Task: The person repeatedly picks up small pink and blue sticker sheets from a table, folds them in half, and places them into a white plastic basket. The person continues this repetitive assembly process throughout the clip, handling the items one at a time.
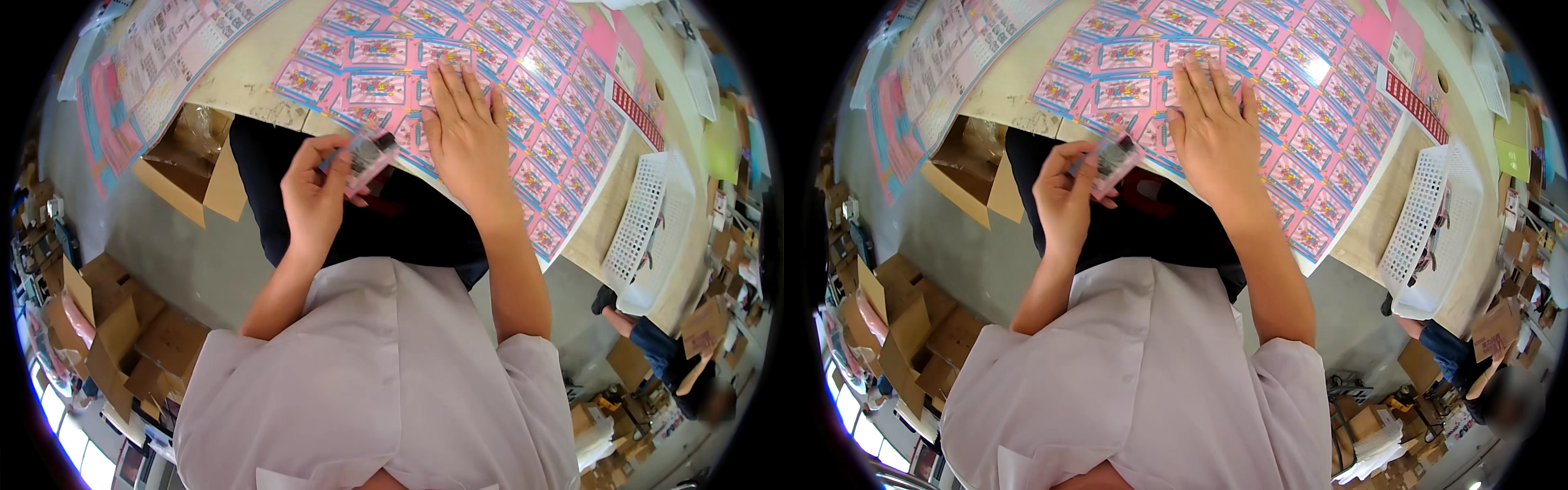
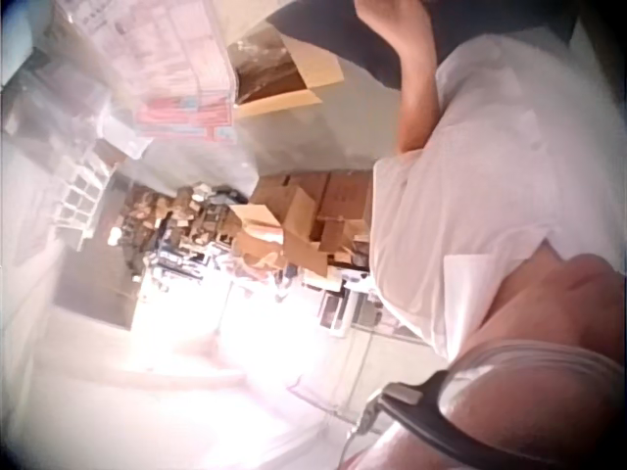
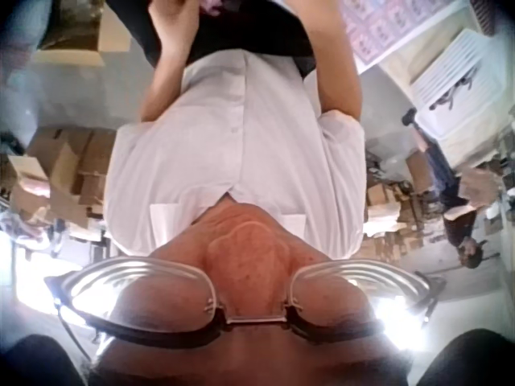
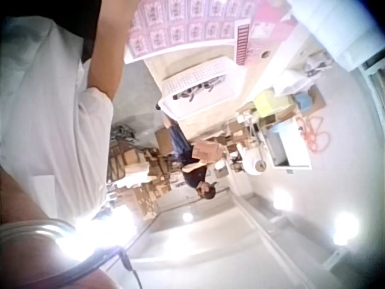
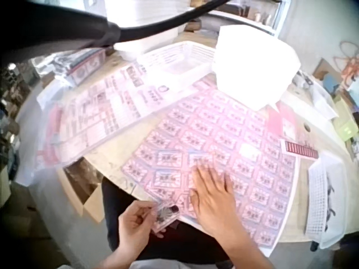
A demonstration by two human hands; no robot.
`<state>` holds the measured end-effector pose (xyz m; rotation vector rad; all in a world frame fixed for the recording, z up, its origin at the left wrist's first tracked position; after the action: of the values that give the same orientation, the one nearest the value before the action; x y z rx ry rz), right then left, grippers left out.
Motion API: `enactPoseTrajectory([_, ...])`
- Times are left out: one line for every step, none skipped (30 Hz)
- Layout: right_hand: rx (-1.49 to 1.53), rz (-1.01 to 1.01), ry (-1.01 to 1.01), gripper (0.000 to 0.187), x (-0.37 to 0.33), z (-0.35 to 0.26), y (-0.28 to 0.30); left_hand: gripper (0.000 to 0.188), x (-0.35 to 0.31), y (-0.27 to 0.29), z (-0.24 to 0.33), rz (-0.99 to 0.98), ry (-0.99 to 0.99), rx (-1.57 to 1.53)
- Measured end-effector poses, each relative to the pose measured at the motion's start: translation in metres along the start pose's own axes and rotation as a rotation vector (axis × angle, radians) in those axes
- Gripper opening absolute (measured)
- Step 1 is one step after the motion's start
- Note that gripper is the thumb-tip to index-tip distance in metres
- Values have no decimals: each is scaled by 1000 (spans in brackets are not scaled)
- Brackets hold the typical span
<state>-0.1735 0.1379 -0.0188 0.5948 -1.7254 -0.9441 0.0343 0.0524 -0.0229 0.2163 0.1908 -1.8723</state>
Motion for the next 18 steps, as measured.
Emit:
enactPoseTrajectory([-5, -3, 1, 50, -1, 0, 1, 21, 3, 6, 3, 73, -41, -8])
enactPoseTrajectory([0, -13, 0, 50, -2, -1, 1, 22, 9, 13, 9, 110, -71, -8])
enactPoseTrajectory([3, -15, -2, 50, -3, -1, 2, 24, 15, 19, 19, 143, -108, -9])
enactPoseTrajectory([8, -11, 1, 49, -1, -2, 2, 28, 18, 21, 36, 153, -129, 41])
enactPoseTrajectory([22, -14, -4, 49, -1, -3, 3, 32, 20, 24, 44, 109, -125, 64])
enactPoseTrajectory([39, -15, -9, 48, 0, -4, 3, 33, 21, 26, 48, 94, -157, 121])
enactPoseTrajectory([54, -15, -16, 48, 1, -5, 4, 34, 22, 27, 53, 79, -189, 177])
enactPoseTrajectory([85, 23, -29, 48, 3, -6, 9, 34, 22, 27, 55, 55, -268, 208])
enactPoseTrajectory([115, 57, -45, 48, 2, -7, 14, 35, 22, 23, 55, 27, -343, 239])
enactPoseTrajectory([142, 92, -64, 48, 2, -9, 22, 33, 21, 19, 58, 16, -367, 242])
enactPoseTrajectory([325, 104, -184, 49, 0, -13, 30, 34, 20, 17, 62, -15, -385, 257])
enactPoseTrajectory([499, 120, -311, 49, -1, -20, 44, 34, 18, 10, 67, -59, -403, 270])
enactPoseTrajectory([650, 143, -437, 50, -5, -22, 58, 34, 14, -3, 70, -122, -418, 266])
enactPoseTrajectory([779, 114, -543, 52, -10, -26, 63, 33, 9, -6, 73, -147, -402, 326])
enactPoseTrajectory([926, 29, -568, 53, -11, -29, 77, 32, 5, -11, 77, -182, -450, 347])
enactPoseTrajectory([1093, -2, -635, 54, -17, -32, 88, 33, 1, -13, 71, -218, -520, 375])
enactPoseTrajectory([1101, 21, -603, 52, -21, -31, 93, 34, -2, -13, 65, -262, -527, 389])
enactPoseTrajectory([1102, 15, -603, 49, -26, -26, 101, 36, -3, -12, 56, -295, -537, 333])
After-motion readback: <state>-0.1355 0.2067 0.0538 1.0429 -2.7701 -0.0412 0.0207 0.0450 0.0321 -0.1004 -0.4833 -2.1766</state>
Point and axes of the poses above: each hand's wrist, its own x-axis towards the middle knuckle, its own y-axis out of the back of the hand, z = x × y, the point moved 2 cm from there along x, towards the middle knuckle, and after that the axes turned 14 degrees about z, right-handed, at the moved point
